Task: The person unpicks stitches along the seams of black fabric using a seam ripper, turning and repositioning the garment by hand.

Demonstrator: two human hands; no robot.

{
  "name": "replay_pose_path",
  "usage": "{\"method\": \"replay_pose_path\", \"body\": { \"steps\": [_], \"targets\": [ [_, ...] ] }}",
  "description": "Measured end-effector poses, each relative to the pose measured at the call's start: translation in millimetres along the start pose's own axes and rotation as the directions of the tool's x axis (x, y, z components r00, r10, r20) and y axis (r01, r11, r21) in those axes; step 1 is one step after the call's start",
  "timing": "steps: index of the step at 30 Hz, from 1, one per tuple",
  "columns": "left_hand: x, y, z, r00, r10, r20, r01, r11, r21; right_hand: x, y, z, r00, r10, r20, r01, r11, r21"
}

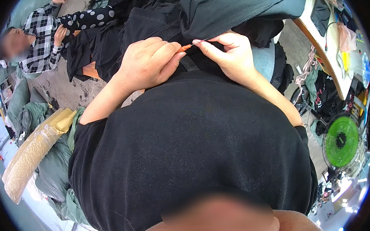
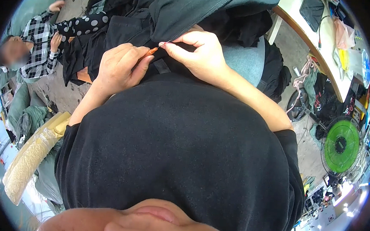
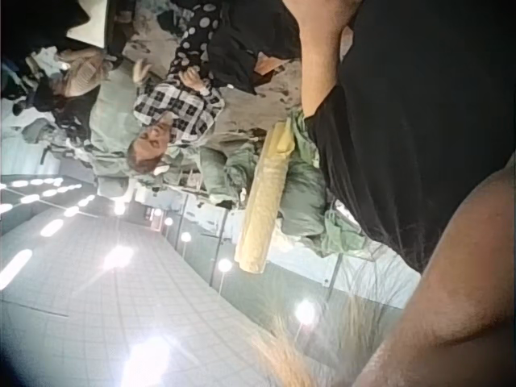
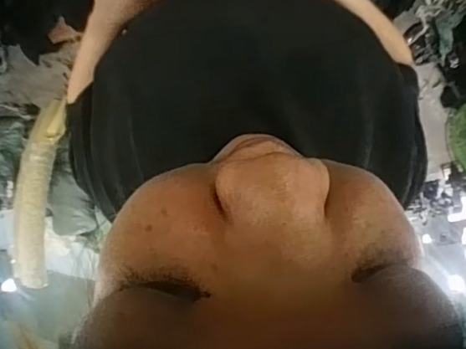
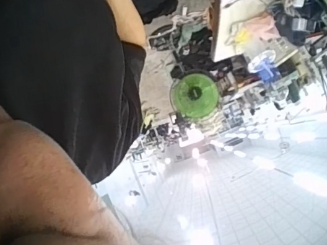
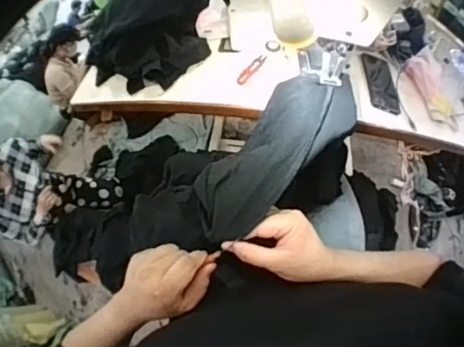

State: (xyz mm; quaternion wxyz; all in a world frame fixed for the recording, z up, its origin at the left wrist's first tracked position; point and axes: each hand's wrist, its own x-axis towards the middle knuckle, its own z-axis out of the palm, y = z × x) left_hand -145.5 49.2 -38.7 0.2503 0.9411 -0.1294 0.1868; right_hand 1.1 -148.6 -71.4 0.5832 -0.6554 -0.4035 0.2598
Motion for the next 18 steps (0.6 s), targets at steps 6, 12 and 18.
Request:
{"method": "replay_pose_path", "body": {
  "steps": [6, 12, 18],
  "targets": [
    [0, -1, 12, 1.0, -0.011, -0.011, 0.011, 1.0, -0.001, -1, 1, -5, 1.0, -0.005, 0.015, 0.005, 1.0, -0.005],
    [-2, -7, 20, 0.999, -0.012, -0.032, 0.011, 0.999, -0.042, -1, 0, -8, 0.999, 0.018, 0.029, -0.018, 1.0, -0.011],
    [2, -6, 21, 0.998, 0.01, -0.061, -0.016, 0.995, -0.094, 0, 0, -9, 1.0, 0.005, 0.02, -0.005, 1.0, -0.011]
  ]
}}
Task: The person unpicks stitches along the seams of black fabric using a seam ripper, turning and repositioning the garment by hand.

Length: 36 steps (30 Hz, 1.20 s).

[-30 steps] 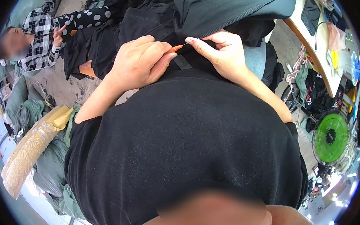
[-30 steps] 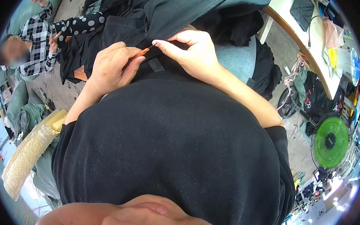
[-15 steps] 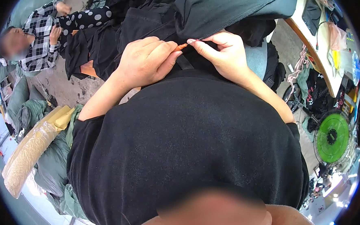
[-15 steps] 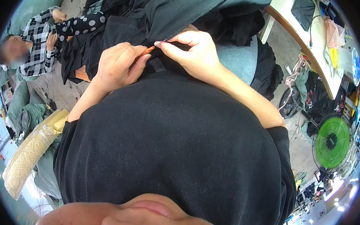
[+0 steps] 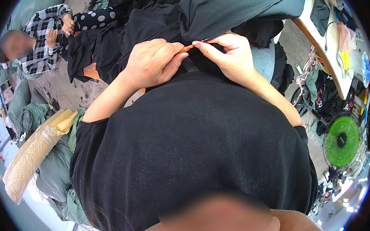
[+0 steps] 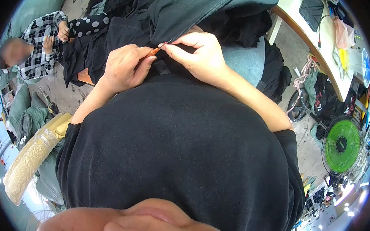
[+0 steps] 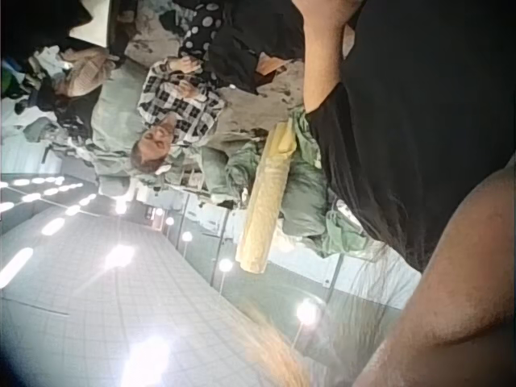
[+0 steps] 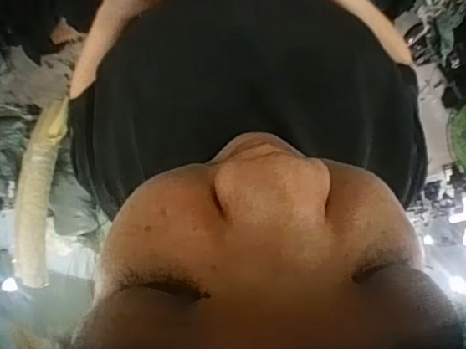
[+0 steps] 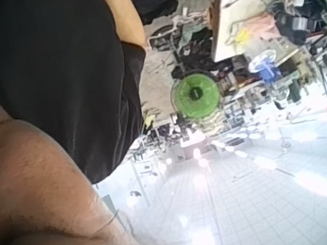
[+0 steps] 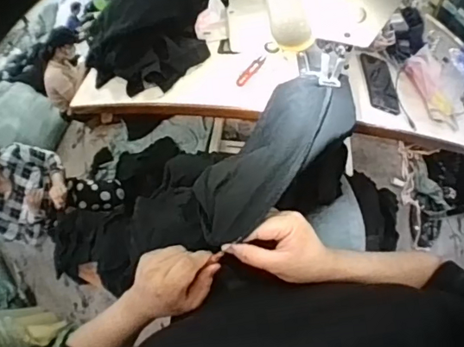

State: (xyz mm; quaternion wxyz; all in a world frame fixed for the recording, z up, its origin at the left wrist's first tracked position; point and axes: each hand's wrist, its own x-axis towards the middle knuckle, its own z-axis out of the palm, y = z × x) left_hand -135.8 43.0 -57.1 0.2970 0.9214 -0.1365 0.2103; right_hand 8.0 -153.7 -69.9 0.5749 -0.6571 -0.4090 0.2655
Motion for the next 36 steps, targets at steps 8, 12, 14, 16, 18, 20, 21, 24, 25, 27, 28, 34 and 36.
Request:
{"method": "replay_pose_path", "body": {
  "steps": [8, 12, 14, 16, 18, 20, 21, 24, 25, 27, 28, 34, 36],
  "targets": [
    [0, -2, -1, 1.0, 0.014, 0.006, -0.014, 1.0, -0.009, -2, 4, -1, 0.999, -0.017, -0.029, 0.017, 1.0, 0.011],
    [0, -2, 0, 1.0, 0.002, 0.013, -0.002, 1.0, -0.006, -1, 4, -3, 0.999, -0.033, -0.002, 0.033, 0.999, -0.026],
    [3, -2, 2, 1.0, -0.021, 0.005, 0.021, 1.0, 0.024, -1, 5, -3, 0.999, -0.029, -0.013, 0.029, 1.0, -0.009],
    [6, -3, 7, 1.0, 0.008, -0.017, -0.008, 1.0, 0.004, -1, 6, -4, 1.0, 0.006, -0.009, -0.006, 1.0, 0.0],
    [8, -3, 10, 0.999, 0.037, -0.039, -0.038, 0.999, -0.017, -1, 7, -7, 1.0, -0.019, -0.003, 0.019, 1.0, -0.024],
    [11, -3, 11, 0.999, 0.032, -0.034, -0.033, 0.999, -0.036, -1, 7, -10, 0.999, -0.043, 0.004, 0.043, 0.998, -0.049],
    [13, -2, 11, 0.999, 0.034, -0.033, -0.035, 0.999, -0.038, -1, 8, -10, 0.999, -0.042, -0.012, 0.041, 0.999, -0.031],
    [18, 1, 10, 1.0, -0.025, 0.004, 0.025, 0.994, -0.103, -2, 13, -10, 0.997, -0.063, -0.043, 0.062, 0.998, -0.028],
    [19, 2, 12, 0.999, -0.044, -0.014, 0.042, 0.987, -0.154, -1, 14, -10, 0.995, -0.087, -0.055, 0.085, 0.996, -0.041],
    [22, 3, 15, 0.998, -0.064, -0.03, 0.056, 0.977, -0.204, -1, 14, -15, 0.996, -0.086, -0.026, 0.084, 0.994, -0.063],
    [24, 3, 15, 0.997, -0.074, -0.026, 0.067, 0.976, -0.205, -1, 14, -17, 0.997, -0.083, 0.003, 0.083, 0.993, -0.085],
    [39, 8, 18, 0.996, -0.091, -0.018, 0.085, 0.971, -0.222, 0, 11, -25, 0.994, -0.109, 0.03, 0.112, 0.987, -0.119],
    [44, 8, 20, 0.996, -0.09, -0.015, 0.084, 0.97, -0.227, 1, 18, -26, 0.987, -0.163, 0.016, 0.163, 0.975, -0.153]
  ]
}}
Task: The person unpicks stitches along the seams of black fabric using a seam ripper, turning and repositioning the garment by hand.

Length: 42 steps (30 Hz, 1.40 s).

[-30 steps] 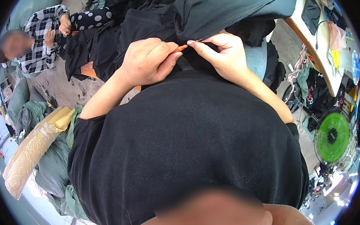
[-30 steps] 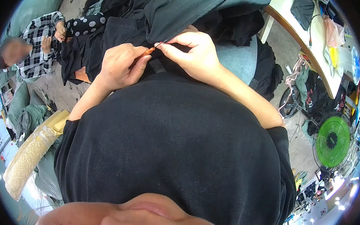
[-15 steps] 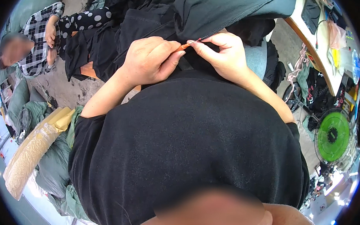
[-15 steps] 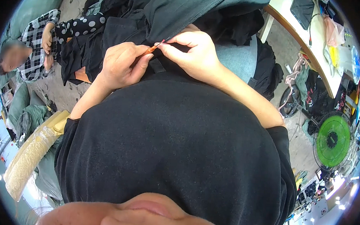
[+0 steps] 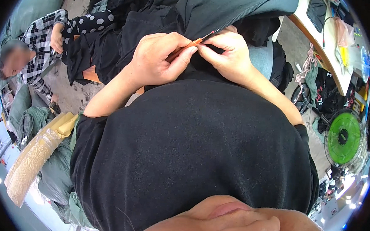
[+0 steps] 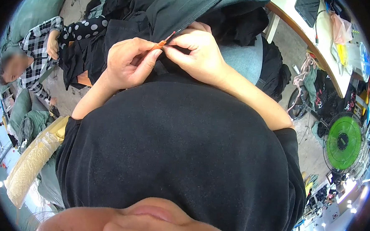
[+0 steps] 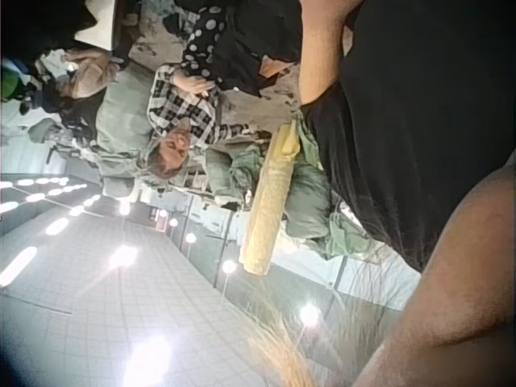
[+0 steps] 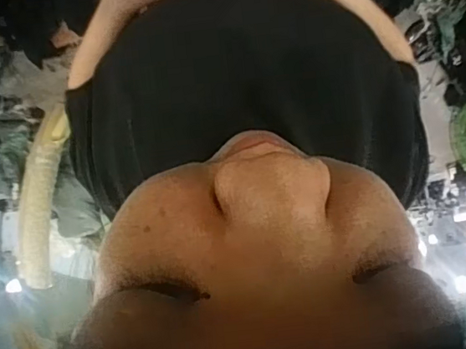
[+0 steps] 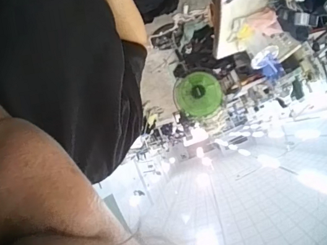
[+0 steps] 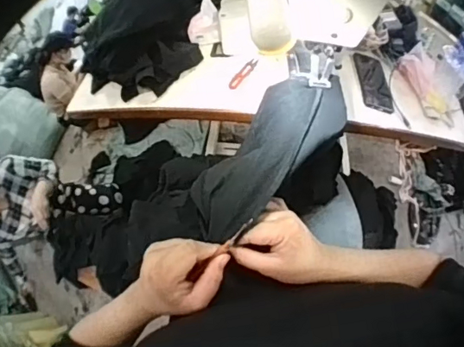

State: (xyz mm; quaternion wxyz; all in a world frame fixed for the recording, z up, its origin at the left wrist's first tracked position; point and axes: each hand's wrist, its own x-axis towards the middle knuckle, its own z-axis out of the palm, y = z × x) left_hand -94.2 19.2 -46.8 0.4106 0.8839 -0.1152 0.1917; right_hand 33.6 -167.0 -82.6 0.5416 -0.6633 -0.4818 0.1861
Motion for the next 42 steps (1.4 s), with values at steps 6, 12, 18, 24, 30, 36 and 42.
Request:
{"method": "replay_pose_path", "body": {
  "steps": [6, 12, 18, 24, 30, 36, 42],
  "targets": [
    [14, 5, 6, 1.0, -0.009, -0.013, 0.009, 1.0, -0.004, -2, 0, -6, 0.996, -0.088, -0.014, 0.085, 0.982, -0.171],
    [26, 11, 16, 0.992, -0.115, -0.058, 0.11, 0.991, -0.081, -4, -1, -7, 0.995, -0.104, 0.003, 0.102, 0.966, -0.238],
    [40, 15, 13, 0.987, -0.155, 0.033, 0.158, 0.981, -0.115, -5, -3, -9, 0.993, -0.117, 0.018, 0.118, 0.961, -0.25],
    [54, 15, 17, 0.982, -0.185, 0.032, 0.188, 0.966, -0.176, -5, -7, -11, 0.993, -0.107, 0.056, 0.118, 0.958, -0.259],
    [67, 14, 19, 0.985, -0.171, -0.016, 0.165, 0.968, -0.191, -3, -10, -6, 0.988, -0.145, 0.048, 0.153, 0.955, -0.255],
    [79, 13, 22, 0.979, -0.202, 0.023, 0.202, 0.956, -0.215, -2, -4, -2, 0.989, -0.138, 0.049, 0.146, 0.963, -0.227],
    [94, 18, 31, 0.975, -0.223, -0.014, 0.2, 0.899, -0.39, -2, 0, 2, 0.995, -0.098, 0.035, 0.103, 0.976, -0.19]
  ]
}}
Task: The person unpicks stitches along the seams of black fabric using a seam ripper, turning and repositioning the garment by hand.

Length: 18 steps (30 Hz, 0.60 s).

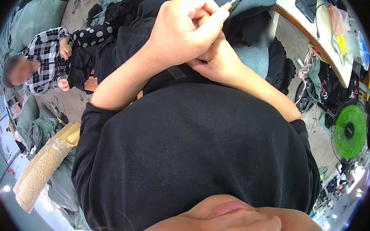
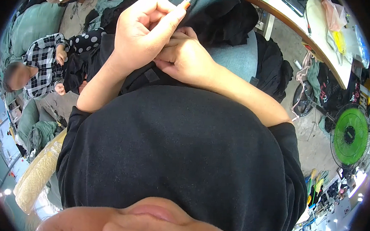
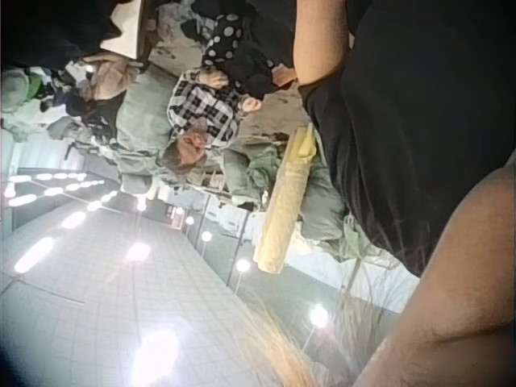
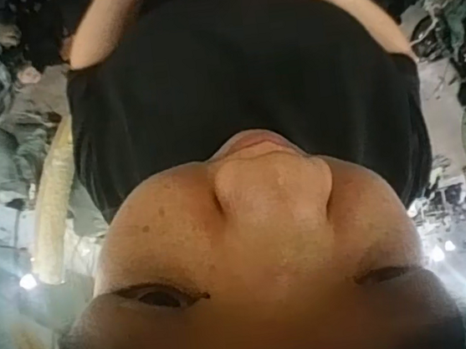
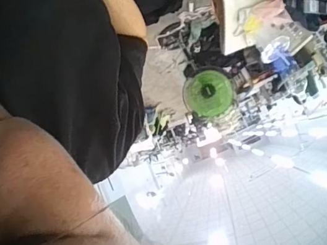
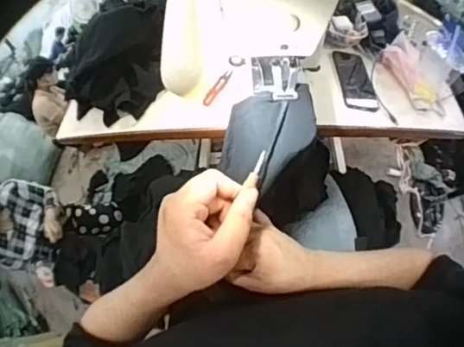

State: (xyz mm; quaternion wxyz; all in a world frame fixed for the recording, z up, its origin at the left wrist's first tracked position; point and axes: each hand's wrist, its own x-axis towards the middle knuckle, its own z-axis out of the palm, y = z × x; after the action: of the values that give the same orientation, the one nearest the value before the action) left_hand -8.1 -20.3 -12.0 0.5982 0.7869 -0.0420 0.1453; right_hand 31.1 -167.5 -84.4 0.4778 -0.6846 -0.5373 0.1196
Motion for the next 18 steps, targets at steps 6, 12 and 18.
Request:
{"method": "replay_pose_path", "body": {
  "steps": [6, 12, 18],
  "targets": [
    [21, 18, 4, 0.99, -0.088, -0.107, 0.091, 0.996, 0.017, 0, 1, -7, 0.994, -0.111, -0.013, 0.11, 0.99, -0.09],
    [18, 1, -1, 0.993, 0.082, -0.085, -0.064, 0.979, 0.192, -5, 1, -17, 0.999, -0.032, 0.032, 0.032, 0.999, -0.03],
    [6, -9, -4, 0.997, 0.012, 0.073, -0.038, 0.928, 0.37, -7, 1, -38, 1.0, 0.008, 0.005, -0.009, 0.976, 0.215]
  ]
}}
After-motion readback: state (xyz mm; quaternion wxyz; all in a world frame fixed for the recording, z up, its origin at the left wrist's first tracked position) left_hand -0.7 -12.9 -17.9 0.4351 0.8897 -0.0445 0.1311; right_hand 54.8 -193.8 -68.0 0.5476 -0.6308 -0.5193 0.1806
